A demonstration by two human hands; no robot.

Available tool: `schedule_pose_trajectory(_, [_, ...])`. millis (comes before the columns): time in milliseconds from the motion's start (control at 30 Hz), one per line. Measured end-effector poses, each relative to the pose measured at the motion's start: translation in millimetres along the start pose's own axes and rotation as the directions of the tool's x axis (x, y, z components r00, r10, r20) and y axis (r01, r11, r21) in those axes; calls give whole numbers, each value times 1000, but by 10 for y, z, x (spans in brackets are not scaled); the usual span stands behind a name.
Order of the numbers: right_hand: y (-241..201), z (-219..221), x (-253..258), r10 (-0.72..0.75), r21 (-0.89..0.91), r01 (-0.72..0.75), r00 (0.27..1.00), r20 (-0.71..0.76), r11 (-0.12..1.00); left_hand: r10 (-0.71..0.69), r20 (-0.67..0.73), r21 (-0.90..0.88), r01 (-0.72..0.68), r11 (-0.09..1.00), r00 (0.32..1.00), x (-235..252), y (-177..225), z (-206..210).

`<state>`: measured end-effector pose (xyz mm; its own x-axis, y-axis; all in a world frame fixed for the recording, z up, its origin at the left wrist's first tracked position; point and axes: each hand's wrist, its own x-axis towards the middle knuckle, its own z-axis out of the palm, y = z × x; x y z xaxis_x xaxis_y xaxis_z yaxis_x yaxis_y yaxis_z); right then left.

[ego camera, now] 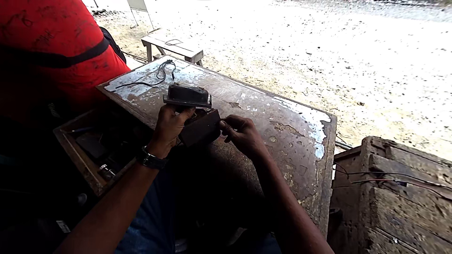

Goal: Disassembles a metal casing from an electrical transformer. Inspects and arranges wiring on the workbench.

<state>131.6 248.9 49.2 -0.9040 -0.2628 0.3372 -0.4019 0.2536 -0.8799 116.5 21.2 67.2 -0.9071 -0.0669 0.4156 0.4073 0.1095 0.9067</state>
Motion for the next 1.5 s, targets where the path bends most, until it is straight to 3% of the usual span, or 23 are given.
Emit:
schedule_pose_trajectory(567, [-11,-41,-29,1,30,-2,1000,25,1000,108,-22,38,-107,994,994,-48,0,47])
schedule_pose_trajectory(1033, [2,-69,-57,75,168,-92,992,102,981,66,-10,49,-66,997,998,-7,-40,-5])
schedule_pose_trajectory(1233, [37,29,-28,28,103,-32,999,36,994,-85,-14,-56,84,995,996,65,-20,-50])
schedule_pose_trajectory(1333, [85,110,34,-28,-19,28,999,-25,999,-199,31,-126,201,971,980,94,-95,-166])
schedule_pose_trajectory(1500, [206,207,101,-87,-242,64,992,-86,968,-206,149,-124,225,966,967,73,-332,-341])
